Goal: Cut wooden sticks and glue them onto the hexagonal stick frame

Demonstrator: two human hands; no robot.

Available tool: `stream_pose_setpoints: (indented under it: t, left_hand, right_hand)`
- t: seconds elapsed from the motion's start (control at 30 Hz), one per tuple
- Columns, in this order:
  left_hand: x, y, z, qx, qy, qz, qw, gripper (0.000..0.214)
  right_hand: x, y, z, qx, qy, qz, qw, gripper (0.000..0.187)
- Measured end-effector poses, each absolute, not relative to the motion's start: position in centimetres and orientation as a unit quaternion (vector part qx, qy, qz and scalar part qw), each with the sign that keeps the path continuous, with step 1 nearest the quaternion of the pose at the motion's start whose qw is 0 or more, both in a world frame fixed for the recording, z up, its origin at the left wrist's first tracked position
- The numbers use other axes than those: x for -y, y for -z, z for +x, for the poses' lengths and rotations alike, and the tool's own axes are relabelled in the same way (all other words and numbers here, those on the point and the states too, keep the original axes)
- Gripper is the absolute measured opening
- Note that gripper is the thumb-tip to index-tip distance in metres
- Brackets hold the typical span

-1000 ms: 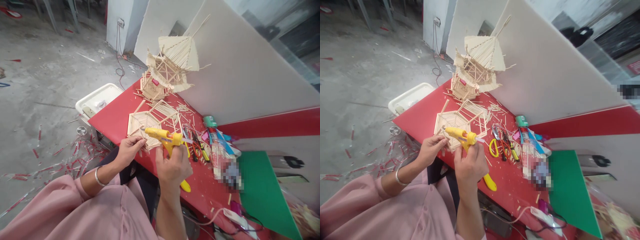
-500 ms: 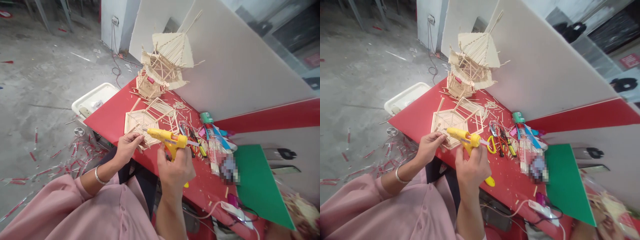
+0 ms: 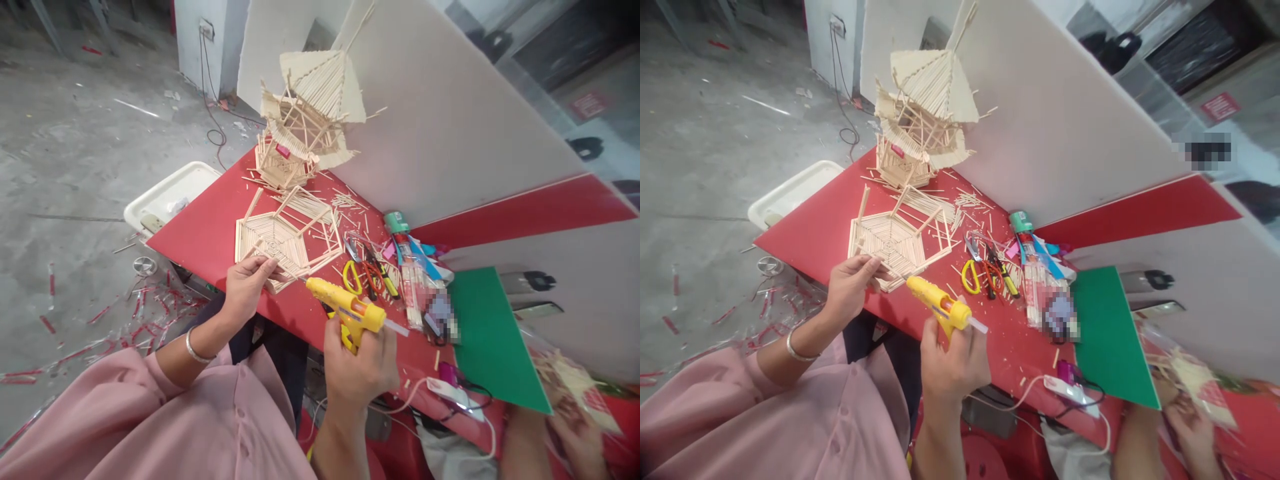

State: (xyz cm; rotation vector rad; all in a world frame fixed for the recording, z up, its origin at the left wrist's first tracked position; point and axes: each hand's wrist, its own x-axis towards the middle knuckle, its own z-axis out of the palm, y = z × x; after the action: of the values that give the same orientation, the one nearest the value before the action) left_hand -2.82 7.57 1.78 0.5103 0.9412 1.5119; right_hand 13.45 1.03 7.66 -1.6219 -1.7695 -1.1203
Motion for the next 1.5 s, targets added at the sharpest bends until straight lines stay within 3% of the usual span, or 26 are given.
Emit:
stream_pose_setpoints:
  t: [0.87, 1.23, 1.5]
  left_hand:
    - [-7.8, -1.6, -2.6, -0.395, -0.662, 0.218, 0.598, 0.033]
    - [-7.8, -1.7, -2.6, -0.395, -0.674, 0.211, 0.588, 0.031]
    - [-7.9, -1.8, -2.5, -0.398, -0.679, 0.212, 0.580, 0.033]
  right_hand:
    - [-0.9, -6.9, 13.6, 0.654, 0.402, -0.591, 0.250, 0.044]
    - [-0.9, -6.5, 13.6, 0.646, 0.406, -0.598, 0.247, 0.026]
    - [-1.0, -6.4, 13.8, 0.636, 0.397, -0.601, 0.276, 0.033]
